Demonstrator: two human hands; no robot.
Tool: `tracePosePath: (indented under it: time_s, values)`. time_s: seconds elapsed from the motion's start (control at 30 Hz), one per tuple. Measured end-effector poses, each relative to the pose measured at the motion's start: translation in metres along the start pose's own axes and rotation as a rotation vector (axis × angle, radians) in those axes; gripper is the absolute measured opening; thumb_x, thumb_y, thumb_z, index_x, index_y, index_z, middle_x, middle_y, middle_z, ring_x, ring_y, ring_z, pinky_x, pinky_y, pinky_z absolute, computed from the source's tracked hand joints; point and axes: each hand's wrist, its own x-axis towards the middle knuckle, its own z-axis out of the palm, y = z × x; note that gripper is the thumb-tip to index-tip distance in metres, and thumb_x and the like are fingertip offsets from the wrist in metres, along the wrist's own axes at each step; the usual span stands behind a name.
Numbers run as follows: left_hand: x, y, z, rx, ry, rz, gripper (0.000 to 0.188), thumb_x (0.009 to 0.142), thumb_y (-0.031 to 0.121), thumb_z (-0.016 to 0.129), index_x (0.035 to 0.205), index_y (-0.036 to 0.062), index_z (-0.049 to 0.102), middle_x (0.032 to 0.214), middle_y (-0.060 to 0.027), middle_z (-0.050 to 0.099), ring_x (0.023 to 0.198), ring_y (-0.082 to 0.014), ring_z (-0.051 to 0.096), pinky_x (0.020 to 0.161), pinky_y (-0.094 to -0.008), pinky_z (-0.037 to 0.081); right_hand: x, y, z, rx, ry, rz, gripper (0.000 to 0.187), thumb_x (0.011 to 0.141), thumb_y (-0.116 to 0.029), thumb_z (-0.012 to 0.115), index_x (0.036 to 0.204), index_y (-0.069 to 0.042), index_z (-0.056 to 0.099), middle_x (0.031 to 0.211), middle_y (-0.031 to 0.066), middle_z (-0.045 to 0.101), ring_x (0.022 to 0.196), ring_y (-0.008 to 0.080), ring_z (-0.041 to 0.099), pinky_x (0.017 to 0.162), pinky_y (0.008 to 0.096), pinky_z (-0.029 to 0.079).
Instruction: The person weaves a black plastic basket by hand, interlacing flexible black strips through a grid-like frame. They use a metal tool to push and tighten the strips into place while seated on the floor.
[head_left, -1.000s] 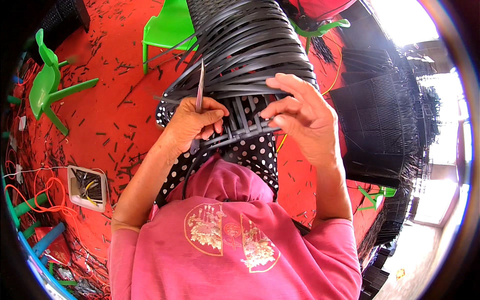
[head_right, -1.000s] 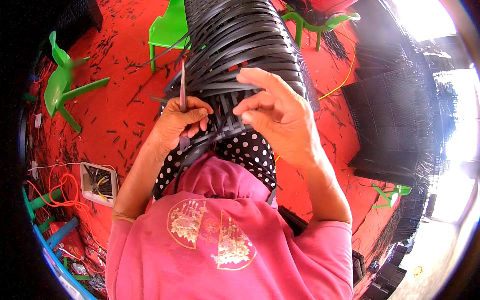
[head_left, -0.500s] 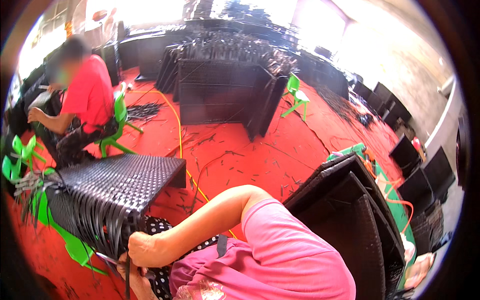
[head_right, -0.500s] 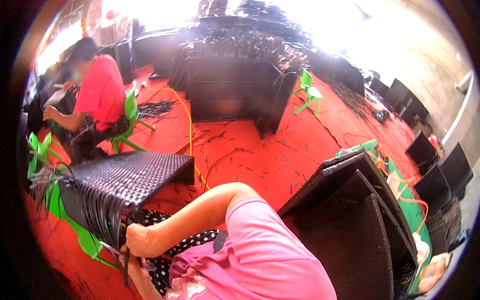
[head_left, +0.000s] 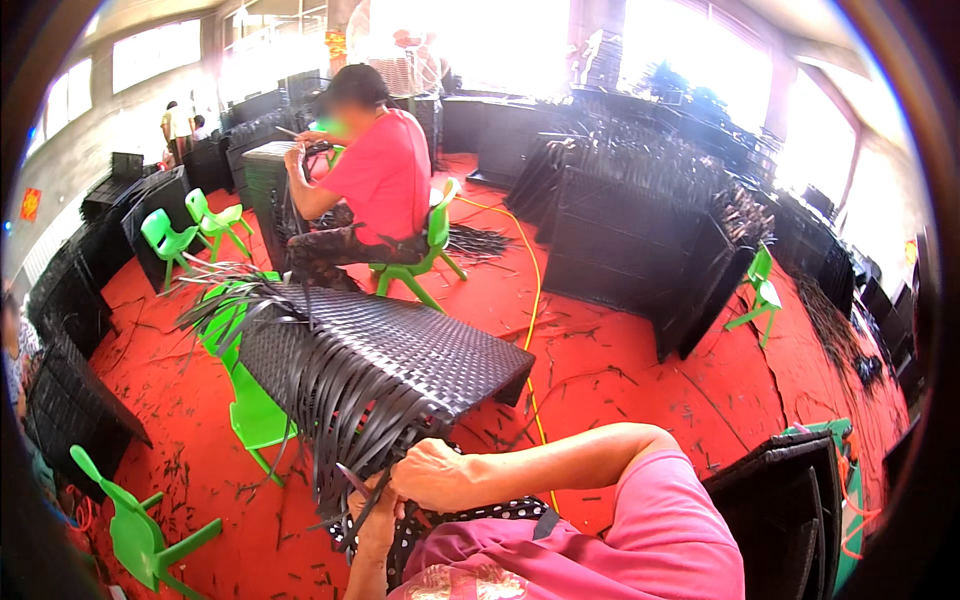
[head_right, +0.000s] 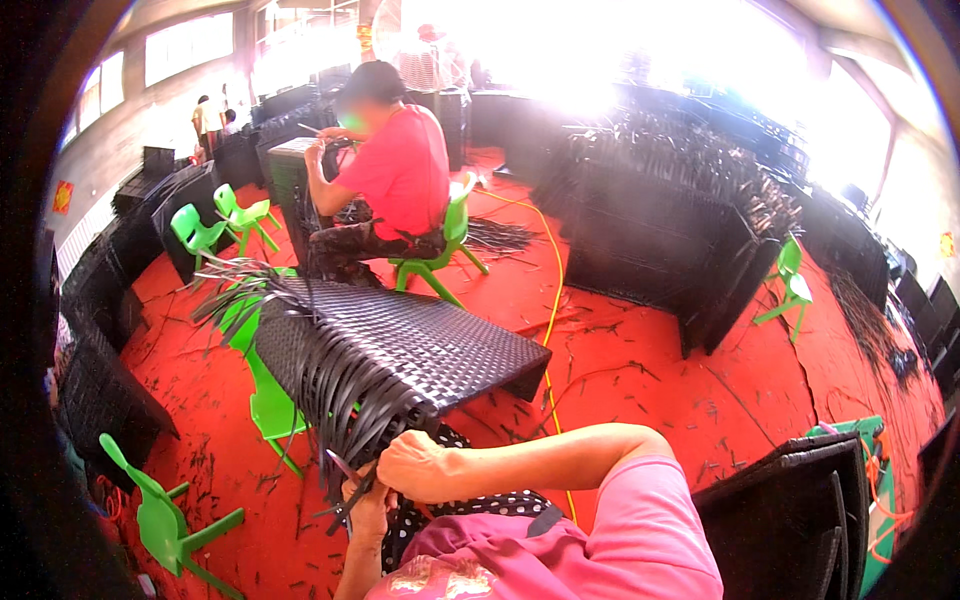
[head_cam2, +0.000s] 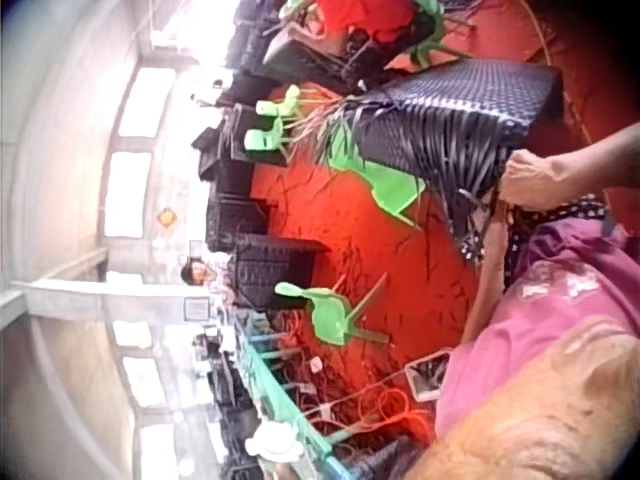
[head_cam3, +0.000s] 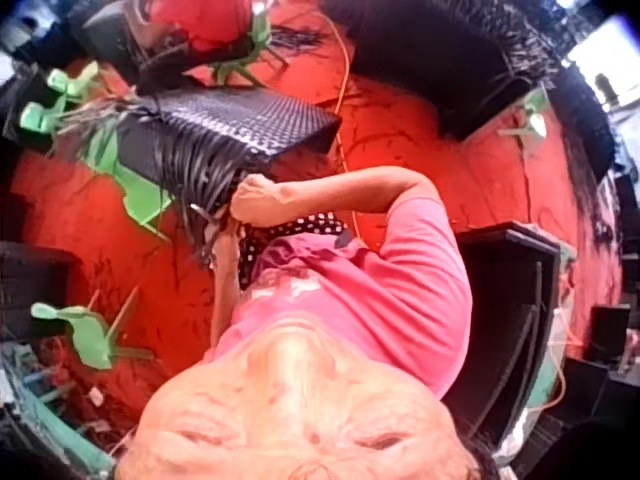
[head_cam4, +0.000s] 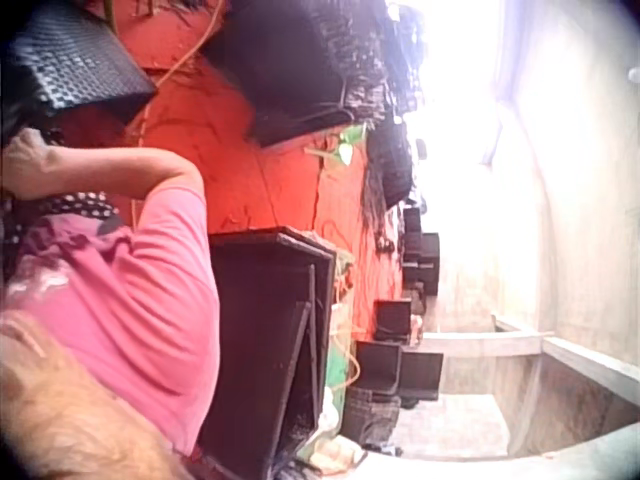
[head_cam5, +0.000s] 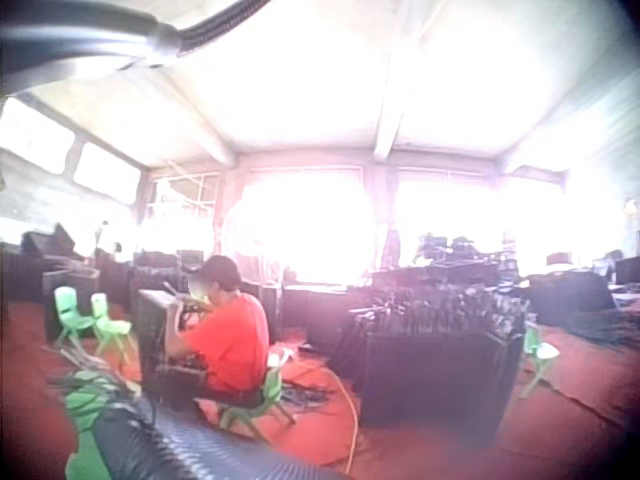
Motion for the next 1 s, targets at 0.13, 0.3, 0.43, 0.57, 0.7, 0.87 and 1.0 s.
tracePosePath:
  time_s: [0.13, 0.3, 0.43, 0.57, 0.7, 0.87, 1.0]
  values:
    - [-0.003, 0.015, 0.012, 0.11, 0.053, -0.098, 0.015, 0.089, 0.012, 0.059, 0.082, -0.0004, 0.064, 0.058, 0.0, 0.053, 0.045, -0.0057, 0.045, 0.041, -0.0193, 0.032, 0.003, 0.018, -0.009, 0.116, 0.076, 0.118, 0.01, 0.067, -0.011, 0.059, 0.068, -0.002, 0.063, 0.064, 0.0167, 0.062, 0.064, 0.0345, 0.064, 0.057, 0.0436, 0.051]
    - [0.008, 0.028, -0.008, 0.411, -0.12, -0.068, 0.013, 0.083, 0.0, 0.054, 0.081, -0.001, 0.066, 0.059, 0.0029, 0.054, 0.053, -0.0057, 0.047, 0.048, -0.0237, 0.038, 0.019, 0.026, -0.009, 0.34, 0.118, -0.06, 0.015, 0.073, -0.014, 0.054, 0.069, -0.002, 0.063, 0.064, 0.0168, 0.062, 0.063, 0.0323, 0.064, 0.056, 0.0413, 0.051]
    - [0.036, 0.038, -0.005, 0.008, -0.113, -0.261, 0.006, 0.078, 0.005, 0.063, 0.072, 0.0029, 0.063, 0.058, 0.0005, 0.053, 0.047, -0.006, 0.046, 0.04, -0.0224, 0.032, -0.006, 0.033, -0.02, 0.744, 0.305, 0.127, 0.01, 0.079, -0.004, 0.052, 0.08, -0.002, 0.062, 0.07, 0.0049, 0.06, 0.056, 0.0098, 0.057, 0.047, 0.0245, 0.046]
    - [0.017, 0.086, -0.011, -0.365, -0.092, -0.398, 0.008, 0.083, 0.009, 0.065, 0.085, 0.0011, 0.063, 0.053, -0.0051, 0.052, 0.037, -0.0079, 0.039, 0.034, -0.021, 0.023, -0.034, 0.007, -0.017, 0.766, 0.563, 0.254, 0.006, 0.081, -0.005, 0.06, 0.085, -0.001, 0.061, 0.058, 0.0096, 0.057, 0.051, 0.0119, 0.056, 0.048, 0.0285, 0.045]
    - [0.001, 0.084, -0.001, -0.347, -0.157, -0.438, 0.01, 0.086, 0.01, 0.063, 0.086, 0.0, 0.064, 0.058, -0.0035, 0.054, 0.044, -0.0064, 0.044, 0.035, -0.0186, 0.026, -0.022, -0.014, 0.043, 0.632, 0.534, 0.262, 0.024, 0.075, -0.014, 0.071, 0.092, -0.002, 0.058, 0.061, 0.0127, 0.06, 0.056, 0.0305, 0.062, 0.049, 0.038, 0.047]
    - [-0.017, 0.075, -0.008, -0.245, -0.121, -0.357, 0.018, 0.087, 0.012, 0.063, 0.097, -0.002, 0.065, 0.058, -0.0033, 0.053, 0.045, -0.0059, 0.044, 0.037, -0.0188, 0.028, -0.011, -0.021, 0.053, 0.255, 0.759, 0.141, 0.015, 0.075, -0.007, 0.068, 0.082, -0.002, 0.056, 0.064, 0.0101, 0.057, 0.053, 0.0261, 0.058, 0.047, 0.0354, 0.045]
    - [-0.036, 0.072, -0.014, -0.245, -0.102, -0.286, 0.031, 0.083, 0.017, 0.068, 0.108, -0.0012, 0.065, 0.059, -0.0038, 0.056, 0.044, -0.0063, 0.046, 0.037, -0.0192, 0.028, -0.023, -0.018, 0.057, 0.256, 0.866, -0.055, 0.018, 0.073, -0.001, 0.068, 0.069, -0.004, 0.052, 0.059, 0.005, 0.052, 0.045, 0.0206, 0.051, 0.041, 0.0328, 0.04]
